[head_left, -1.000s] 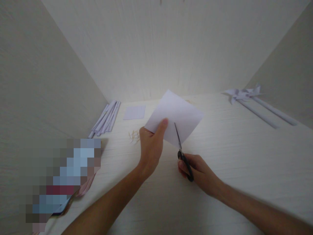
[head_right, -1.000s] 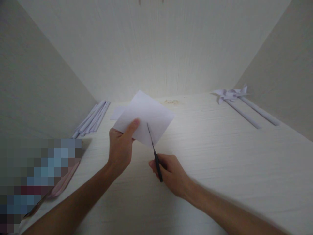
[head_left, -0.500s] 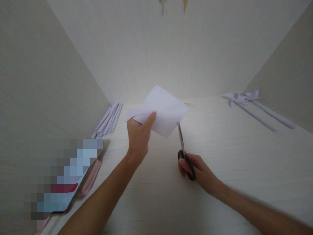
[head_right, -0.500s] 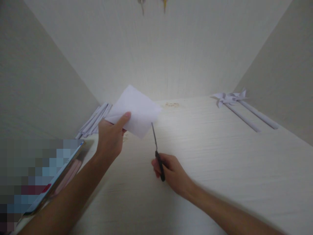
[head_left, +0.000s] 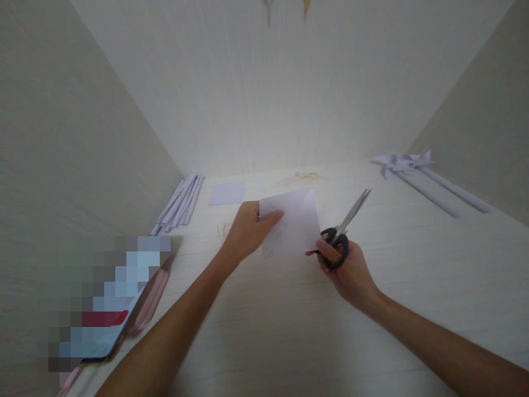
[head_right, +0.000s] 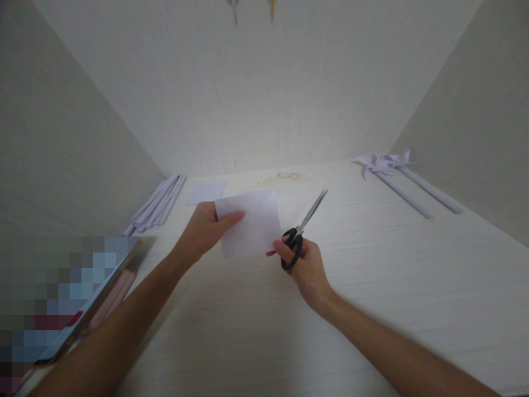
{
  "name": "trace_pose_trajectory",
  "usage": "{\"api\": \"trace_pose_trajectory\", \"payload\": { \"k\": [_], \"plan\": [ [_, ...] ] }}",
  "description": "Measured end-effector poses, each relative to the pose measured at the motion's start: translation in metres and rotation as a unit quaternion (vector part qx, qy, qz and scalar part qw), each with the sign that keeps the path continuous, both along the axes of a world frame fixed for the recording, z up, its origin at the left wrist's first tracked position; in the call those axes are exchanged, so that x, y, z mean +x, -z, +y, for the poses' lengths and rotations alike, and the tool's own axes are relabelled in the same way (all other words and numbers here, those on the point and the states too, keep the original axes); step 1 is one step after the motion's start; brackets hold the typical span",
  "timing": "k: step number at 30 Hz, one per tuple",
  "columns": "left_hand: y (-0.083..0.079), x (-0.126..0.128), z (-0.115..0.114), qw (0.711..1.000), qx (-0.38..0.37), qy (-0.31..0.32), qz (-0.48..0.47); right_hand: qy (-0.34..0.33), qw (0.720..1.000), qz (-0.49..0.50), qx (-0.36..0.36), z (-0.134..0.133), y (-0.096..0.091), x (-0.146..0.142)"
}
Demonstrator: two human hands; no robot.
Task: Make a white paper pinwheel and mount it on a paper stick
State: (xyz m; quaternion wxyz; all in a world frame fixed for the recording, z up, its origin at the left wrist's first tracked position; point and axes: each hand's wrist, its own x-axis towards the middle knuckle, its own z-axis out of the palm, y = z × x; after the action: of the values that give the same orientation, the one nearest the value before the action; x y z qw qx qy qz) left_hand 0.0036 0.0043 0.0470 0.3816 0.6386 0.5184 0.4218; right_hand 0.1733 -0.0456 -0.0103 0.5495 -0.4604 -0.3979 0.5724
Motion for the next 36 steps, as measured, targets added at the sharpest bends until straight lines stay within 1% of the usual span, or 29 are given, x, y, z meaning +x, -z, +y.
{"api": "trace_pose_trajectory", "payload": {
  "k": [3, 5, 7, 9, 11, 13, 15, 17, 20, 22, 26, 28, 29, 31, 34, 36],
  "plan": [
    [0.0, 0.001, 0.0, 1.0, 0.013, -0.004, -0.005, -0.014, 1.0, -0.016, -0.021, -0.002, -0.001, -0.002],
    [-0.002, 0.003, -0.001, 1.0, 0.0, 0.004, -0.028, -0.006, 1.0, -0.015, -0.024, -0.002, -0.001, -0.002],
    [-0.003, 0.004, -0.003, 0.996, -0.051, 0.036, -0.057, 0.017, 1.0, 0.002, -0.017, -0.001, -0.002, -0.002],
    [-0.004, 0.006, -0.004, 0.987, -0.118, 0.079, -0.075, 0.043, 0.999, 0.025, -0.008, 0.001, -0.003, -0.001],
    [-0.003, 0.008, -0.005, 0.977, -0.16, 0.101, -0.1, 0.056, 0.997, 0.055, -0.001, 0.001, -0.005, -0.002],
    [0.0, 0.011, -0.006, 0.97, -0.165, 0.08, -0.157, 0.049, 0.995, 0.087, -0.001, 0.002, -0.007, -0.002],
    [0.005, 0.017, -0.009, 0.958, -0.156, 0.033, -0.238, 0.033, 0.993, 0.11, -0.008, 0.001, -0.009, -0.004],
    [0.009, 0.024, -0.012, 0.939, -0.159, -0.01, -0.305, 0.023, 0.993, 0.118, -0.013, 0.0, -0.01, -0.005],
    [0.012, 0.034, -0.018, 0.923, -0.146, -0.043, -0.354, 0.009, 0.994, 0.109, -0.017, -0.003, -0.011, -0.008],
    [0.012, 0.038, -0.021, 0.91, -0.143, -0.052, -0.385, -0.002, 0.995, 0.096, -0.025, -0.005, -0.011, -0.009],
    [0.013, 0.043, -0.025, 0.877, -0.146, -0.044, -0.456, -0.007, 0.997, 0.069, -0.034, -0.006, -0.01, -0.011],
    [0.014, 0.045, -0.027, 0.869, -0.16, -0.037, -0.466, -0.008, 0.997, 0.067, -0.029, -0.007, -0.009, -0.01],
    [0.015, 0.046, -0.029, 0.871, -0.167, -0.033, -0.461, -0.012, 0.997, 0.068, -0.025, -0.007, -0.008, -0.01],
    [0.016, 0.049, -0.031, 0.884, -0.168, -0.035, -0.436, -0.021, 0.997, 0.066, -0.021, -0.007, -0.008, -0.01],
    [0.019, 0.05, -0.033, 0.91, -0.139, -0.071, -0.384, -0.035, 0.997, 0.056, -0.027, -0.009, -0.009, -0.01],
    [0.02, 0.049, -0.033, 0.922, -0.113, -0.094, -0.359, -0.04, 0.997, 0.055, -0.03, -0.01, -0.009, -0.011]
  ]
}}
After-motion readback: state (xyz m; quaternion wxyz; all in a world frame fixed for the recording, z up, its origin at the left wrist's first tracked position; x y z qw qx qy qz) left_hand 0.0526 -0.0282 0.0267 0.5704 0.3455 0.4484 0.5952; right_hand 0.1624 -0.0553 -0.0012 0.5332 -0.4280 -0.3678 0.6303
